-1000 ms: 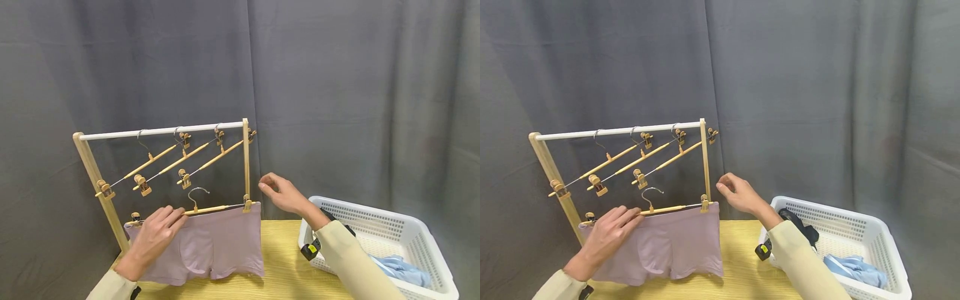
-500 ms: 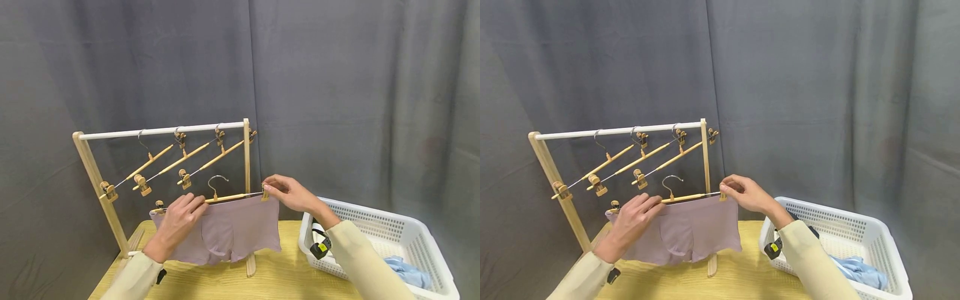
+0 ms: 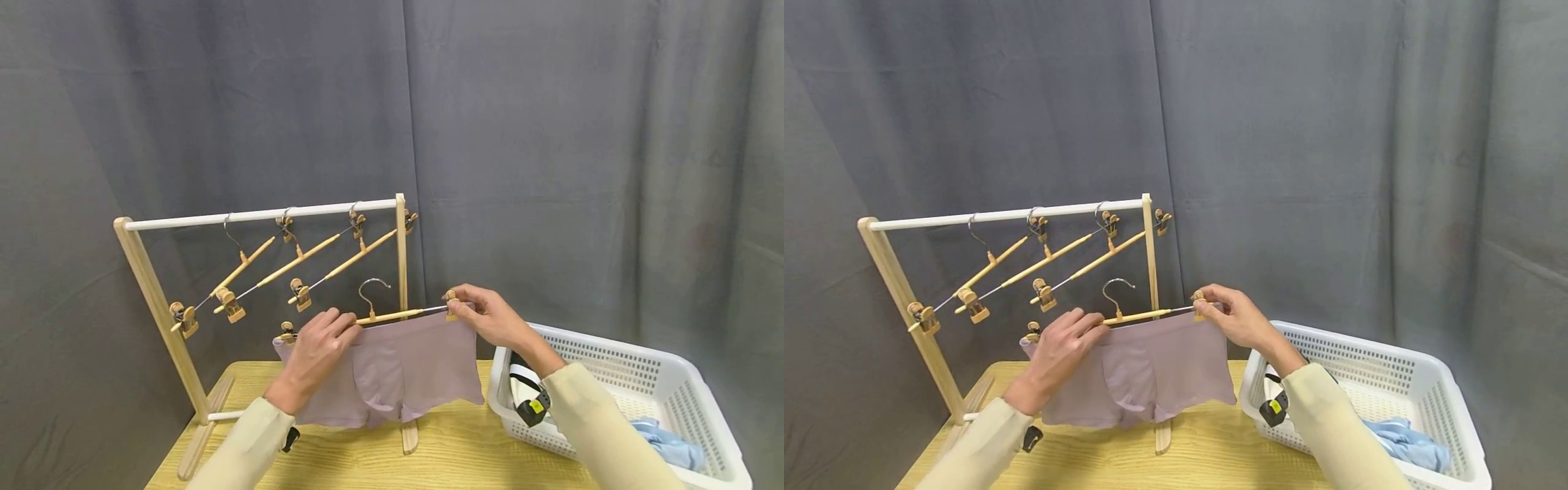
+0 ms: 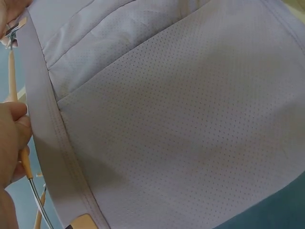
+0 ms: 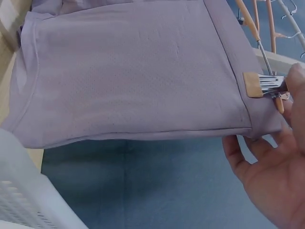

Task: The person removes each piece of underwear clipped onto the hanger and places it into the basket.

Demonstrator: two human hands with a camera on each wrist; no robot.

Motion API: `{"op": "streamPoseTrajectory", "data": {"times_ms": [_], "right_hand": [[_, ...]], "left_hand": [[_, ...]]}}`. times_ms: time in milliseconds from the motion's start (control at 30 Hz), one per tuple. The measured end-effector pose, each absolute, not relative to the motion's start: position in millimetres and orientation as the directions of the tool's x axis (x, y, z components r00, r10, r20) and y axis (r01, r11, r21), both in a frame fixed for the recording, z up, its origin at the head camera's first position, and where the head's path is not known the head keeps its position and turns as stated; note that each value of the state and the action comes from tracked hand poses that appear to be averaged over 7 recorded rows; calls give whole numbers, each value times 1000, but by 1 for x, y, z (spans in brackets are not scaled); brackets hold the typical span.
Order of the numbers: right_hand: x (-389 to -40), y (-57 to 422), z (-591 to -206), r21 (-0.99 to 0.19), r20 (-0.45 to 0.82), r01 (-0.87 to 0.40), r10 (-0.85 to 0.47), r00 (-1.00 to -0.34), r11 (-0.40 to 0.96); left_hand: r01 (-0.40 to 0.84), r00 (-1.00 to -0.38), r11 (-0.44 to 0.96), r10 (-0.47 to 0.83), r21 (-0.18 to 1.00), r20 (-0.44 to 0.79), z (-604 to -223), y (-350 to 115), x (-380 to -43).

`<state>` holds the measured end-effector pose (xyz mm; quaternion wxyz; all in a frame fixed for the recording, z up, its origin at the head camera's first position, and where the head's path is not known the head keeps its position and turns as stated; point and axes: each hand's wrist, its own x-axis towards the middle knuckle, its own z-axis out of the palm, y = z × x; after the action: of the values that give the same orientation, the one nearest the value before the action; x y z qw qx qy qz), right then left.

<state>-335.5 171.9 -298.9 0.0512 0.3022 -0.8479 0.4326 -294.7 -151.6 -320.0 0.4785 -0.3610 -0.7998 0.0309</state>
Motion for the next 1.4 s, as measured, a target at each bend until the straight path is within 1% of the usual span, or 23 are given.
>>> {"op": "streamPoseTrajectory", "data": {"times_ms": [100, 267, 467, 700, 933, 1033, 1300, 1400], "right_hand": [[-336, 176, -302, -710, 362, -564, -469, -806, 421], [-339, 183, -308, -707, 358, -562, -469, -807, 429], [-340, 191, -314, -700, 360, -550, -440, -823, 455], [-342, 196, -318, -698, 374, -558, -436, -818, 449], [-323, 190, -298, -666, 400, -578, -428, -811, 471], [-323, 189, -298, -662, 405, -580, -425, -809, 474], [-339, 199, -317, -677, 349, -507, -374, -859, 533], [-338, 196, -317, -662, 361, -513, -369, -857, 546]], "left_hand": [[552, -294, 736, 612, -392, 734, -323, -146, -297], [549, -324, 743, 611, -383, 722, -327, -141, -300], [555, -329, 739, 617, -382, 714, -331, -134, -303], [553, -339, 743, 614, -377, 713, -335, -128, -305], [560, -337, 743, 609, -368, 718, -337, -125, -307], [560, -343, 744, 609, -364, 715, -337, -124, -307], [572, -359, 740, 614, -354, 703, -337, -119, -309], [565, -361, 745, 610, -355, 705, -338, -117, -309]]}}
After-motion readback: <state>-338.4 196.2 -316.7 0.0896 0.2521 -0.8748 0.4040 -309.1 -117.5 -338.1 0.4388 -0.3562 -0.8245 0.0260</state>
